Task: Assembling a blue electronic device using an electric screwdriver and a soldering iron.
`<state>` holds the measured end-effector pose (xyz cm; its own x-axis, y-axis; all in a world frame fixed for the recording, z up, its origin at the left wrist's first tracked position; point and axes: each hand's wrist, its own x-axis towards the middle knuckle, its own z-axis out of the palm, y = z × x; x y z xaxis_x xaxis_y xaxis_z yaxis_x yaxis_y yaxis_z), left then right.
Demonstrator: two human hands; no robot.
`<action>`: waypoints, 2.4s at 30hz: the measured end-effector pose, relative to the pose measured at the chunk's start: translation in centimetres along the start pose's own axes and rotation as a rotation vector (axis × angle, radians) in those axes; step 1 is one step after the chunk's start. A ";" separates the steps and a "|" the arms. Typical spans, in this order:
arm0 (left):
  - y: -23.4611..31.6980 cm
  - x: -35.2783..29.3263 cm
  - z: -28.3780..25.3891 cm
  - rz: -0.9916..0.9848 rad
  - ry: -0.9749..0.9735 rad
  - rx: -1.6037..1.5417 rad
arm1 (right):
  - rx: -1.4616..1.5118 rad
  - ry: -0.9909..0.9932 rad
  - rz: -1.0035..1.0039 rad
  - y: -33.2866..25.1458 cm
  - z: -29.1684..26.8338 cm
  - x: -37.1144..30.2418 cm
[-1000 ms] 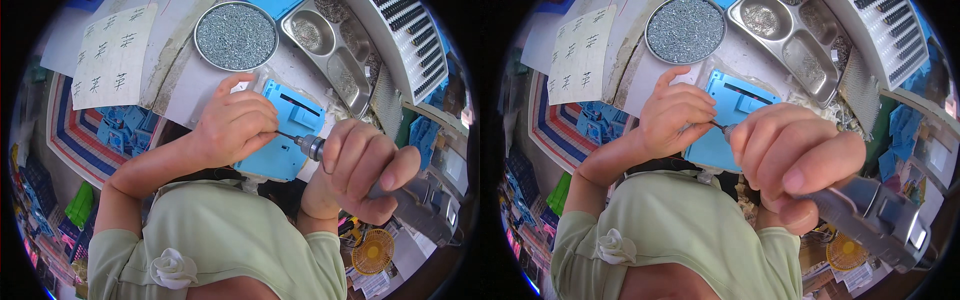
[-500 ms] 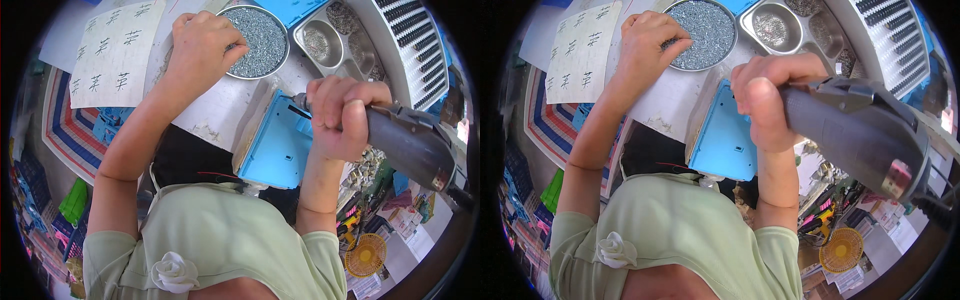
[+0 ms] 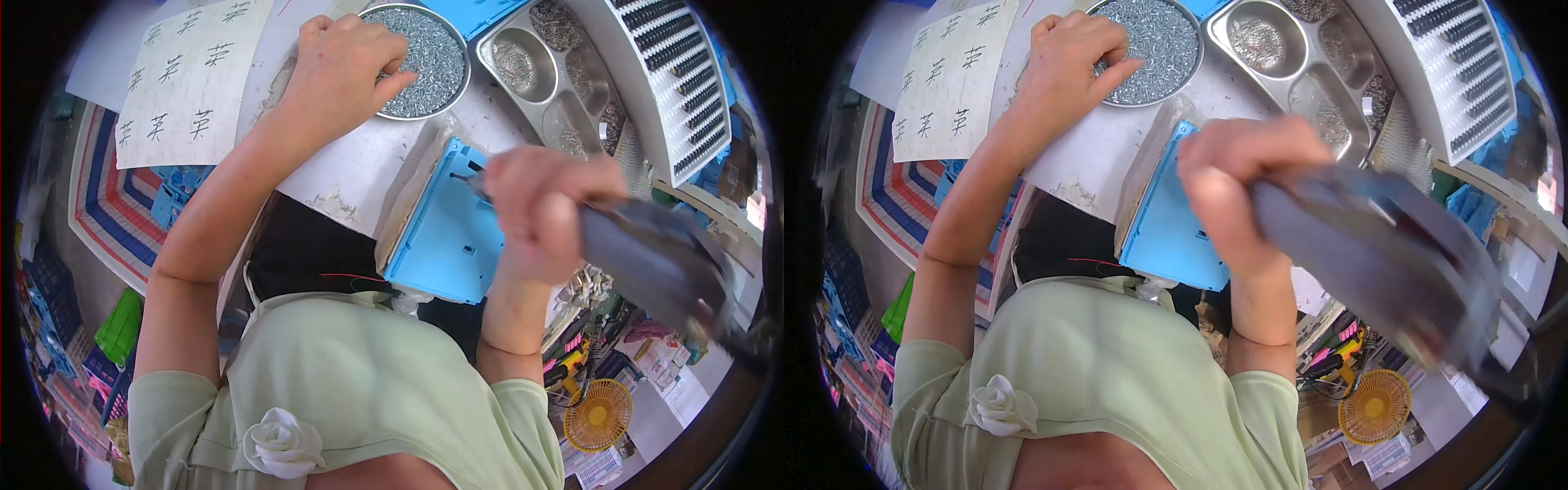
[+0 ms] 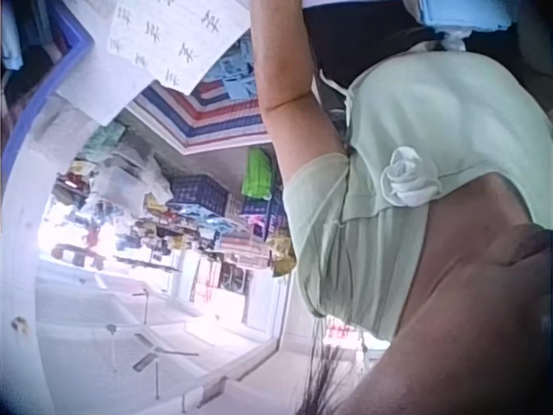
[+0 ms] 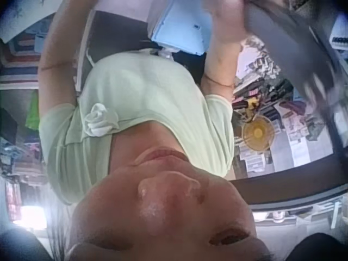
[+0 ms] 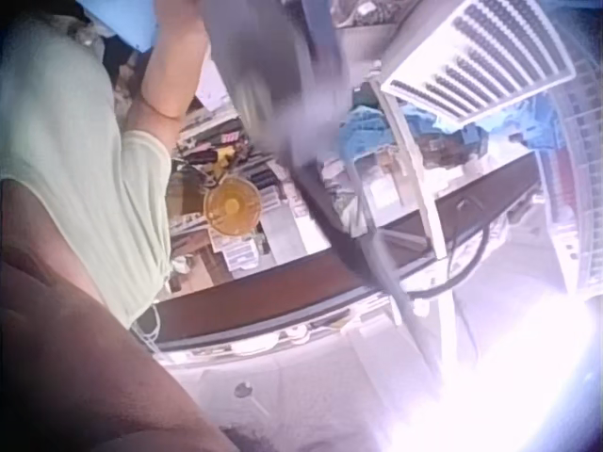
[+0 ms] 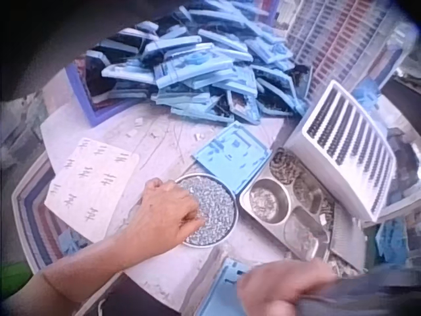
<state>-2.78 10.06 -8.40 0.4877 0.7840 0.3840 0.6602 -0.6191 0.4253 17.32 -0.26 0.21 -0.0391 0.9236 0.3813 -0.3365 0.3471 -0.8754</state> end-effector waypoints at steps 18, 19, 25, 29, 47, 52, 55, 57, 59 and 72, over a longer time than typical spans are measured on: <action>7.1 -5.0 -2.8 0.166 -0.079 -0.610 | -0.027 -0.263 -0.123 -4.8 -0.3 0.3; 7.3 -5.1 -3.0 0.144 -0.093 -0.638 | -0.024 -0.263 -0.124 -4.9 -0.1 0.2; 8.1 -5.4 -3.5 0.031 -0.180 -0.804 | 0.006 -0.273 -0.118 -5.0 0.5 -0.2; 8.5 -5.9 -3.7 0.004 -0.175 -0.862 | 0.049 -0.252 -0.117 -4.9 0.7 -0.7; 0.4 -0.4 -1.2 0.071 -0.096 0.168 | 0.021 -0.030 0.117 -2.9 4.4 -5.1; 0.5 0.4 -0.5 0.023 -0.144 0.159 | -0.121 -0.107 0.080 -1.2 4.9 -5.3; 0.5 0.7 -0.7 0.057 -0.135 0.141 | -0.167 -0.143 0.040 -0.5 5.2 -5.2; 0.4 0.4 -0.7 0.085 -0.071 0.050 | -0.194 -0.188 0.042 -0.4 5.0 -4.9; 0.3 -0.4 -0.2 0.101 0.010 -0.093 | -0.158 -0.159 0.057 -0.9 4.6 -4.6; 8.1 -8.8 -4.3 0.256 -0.084 -0.578 | 0.005 -0.270 -0.105 -4.9 2.6 -3.3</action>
<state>-4.17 -2.07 -4.82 0.6476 0.5942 0.4770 0.1132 -0.6941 0.7109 16.61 -5.42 4.02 -0.2523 0.8060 0.5355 -0.3564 0.4370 -0.8258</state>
